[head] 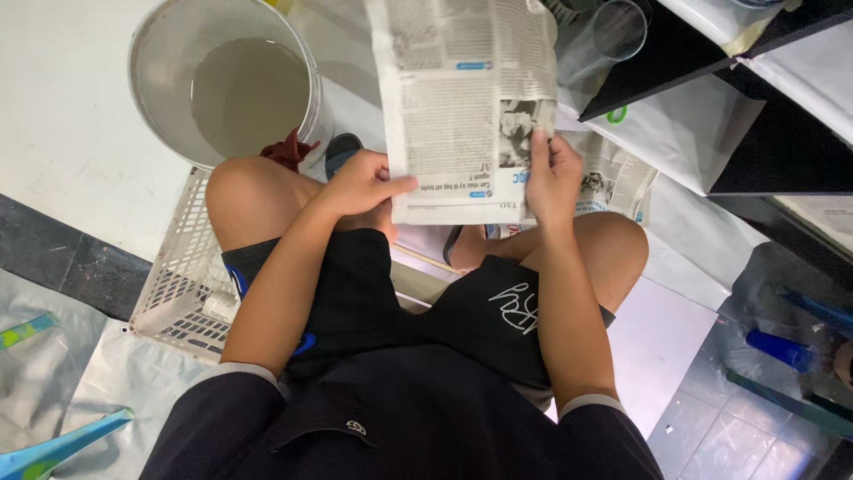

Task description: The person sits on the floor and repeatedly folds newspaper sheets into small bundles by hand. They place the folded bundles into a white plastic basket beside them.

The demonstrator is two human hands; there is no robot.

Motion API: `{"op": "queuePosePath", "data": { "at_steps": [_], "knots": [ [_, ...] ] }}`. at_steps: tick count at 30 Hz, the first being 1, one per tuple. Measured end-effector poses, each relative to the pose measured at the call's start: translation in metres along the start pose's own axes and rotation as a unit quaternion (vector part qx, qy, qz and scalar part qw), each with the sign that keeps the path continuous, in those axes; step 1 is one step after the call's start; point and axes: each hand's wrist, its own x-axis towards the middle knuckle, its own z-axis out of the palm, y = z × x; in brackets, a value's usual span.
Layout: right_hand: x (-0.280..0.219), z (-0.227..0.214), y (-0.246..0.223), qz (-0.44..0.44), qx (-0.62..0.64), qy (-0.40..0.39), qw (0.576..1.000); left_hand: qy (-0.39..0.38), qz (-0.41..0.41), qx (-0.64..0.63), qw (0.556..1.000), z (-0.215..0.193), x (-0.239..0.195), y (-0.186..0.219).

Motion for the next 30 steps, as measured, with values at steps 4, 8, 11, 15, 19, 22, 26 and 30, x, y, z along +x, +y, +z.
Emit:
{"op": "queuePosePath", "data": {
  "at_steps": [4,8,11,15,19,22,26,30],
  "knots": [
    [0.004,-0.013,-0.001,-0.004,0.099,0.039,0.994,0.039,0.013,-0.057,0.998,-0.003,0.002,0.000],
    [-0.002,-0.011,-0.003,0.003,0.097,0.016,0.995,0.119,0.090,-0.112,0.982,0.001,0.009,-0.002],
    [-0.008,-0.001,-0.004,0.002,0.077,-0.051,0.996,0.159,0.146,-0.146,0.965,0.004,0.013,-0.003],
    [-0.011,0.007,-0.004,0.004,0.154,-0.136,0.979,0.193,0.165,-0.071,0.965,0.000,0.011,-0.004],
    [-0.007,0.004,-0.007,-0.008,0.197,-0.102,0.975,0.155,0.172,-0.056,0.971,-0.002,0.006,-0.004],
    [-0.005,-0.001,-0.010,0.026,0.240,-0.145,0.960,0.171,0.168,-0.071,0.968,-0.005,0.003,-0.002],
    [-0.002,-0.008,-0.013,-0.002,0.176,-0.153,0.972,0.156,0.112,0.041,0.981,-0.021,0.001,0.002],
    [-0.003,-0.012,-0.009,0.018,0.203,-0.154,0.967,0.087,0.187,-0.118,0.971,-0.025,0.006,-0.001]
  ]
}}
